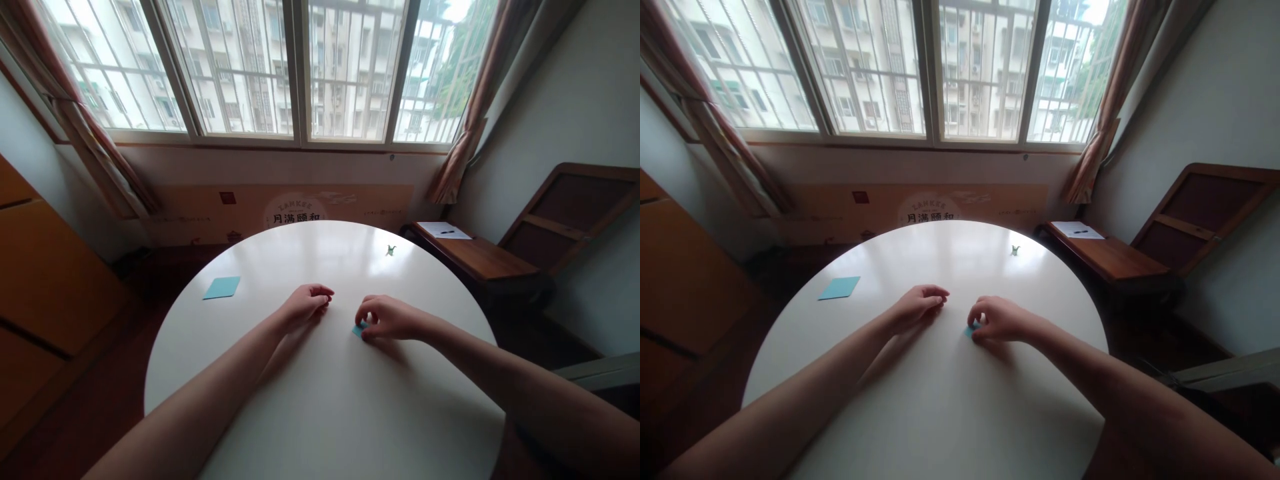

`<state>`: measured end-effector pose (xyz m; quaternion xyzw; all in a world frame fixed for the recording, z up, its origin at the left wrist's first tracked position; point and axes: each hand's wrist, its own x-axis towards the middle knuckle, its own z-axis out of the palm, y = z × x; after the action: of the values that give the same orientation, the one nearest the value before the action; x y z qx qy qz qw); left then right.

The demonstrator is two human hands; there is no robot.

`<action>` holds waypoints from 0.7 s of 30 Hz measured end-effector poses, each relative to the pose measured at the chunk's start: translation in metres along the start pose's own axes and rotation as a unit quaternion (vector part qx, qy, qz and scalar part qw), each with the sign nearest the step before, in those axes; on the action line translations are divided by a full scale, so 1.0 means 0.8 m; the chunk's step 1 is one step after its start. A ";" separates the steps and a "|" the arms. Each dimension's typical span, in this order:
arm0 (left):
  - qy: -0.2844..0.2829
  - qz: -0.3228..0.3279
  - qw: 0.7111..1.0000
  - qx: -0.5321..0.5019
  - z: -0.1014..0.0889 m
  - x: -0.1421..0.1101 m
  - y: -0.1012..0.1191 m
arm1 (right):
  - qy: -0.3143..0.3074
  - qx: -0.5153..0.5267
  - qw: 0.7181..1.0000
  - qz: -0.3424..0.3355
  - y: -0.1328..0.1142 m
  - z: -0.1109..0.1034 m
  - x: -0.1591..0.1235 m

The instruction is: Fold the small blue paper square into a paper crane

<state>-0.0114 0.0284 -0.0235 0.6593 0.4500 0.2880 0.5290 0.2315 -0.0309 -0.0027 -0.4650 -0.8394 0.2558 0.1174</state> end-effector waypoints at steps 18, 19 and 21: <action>-0.067 -0.043 0.993 -0.089 -0.027 -0.012 0.013 | 0.020 0.037 0.998 0.054 0.007 -0.003 -0.013; -0.071 -0.040 0.993 -0.087 -0.028 -0.014 0.013 | 0.025 0.042 0.997 0.058 0.008 -0.002 -0.013; -0.072 -0.030 0.994 -0.082 -0.028 -0.018 0.012 | 0.034 0.055 0.996 0.066 0.010 0.000 -0.014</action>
<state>-0.0338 0.0250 -0.0068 0.6190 0.4054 0.2595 0.6206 0.2435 -0.0371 -0.0065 -0.5208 -0.7868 0.2931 0.1542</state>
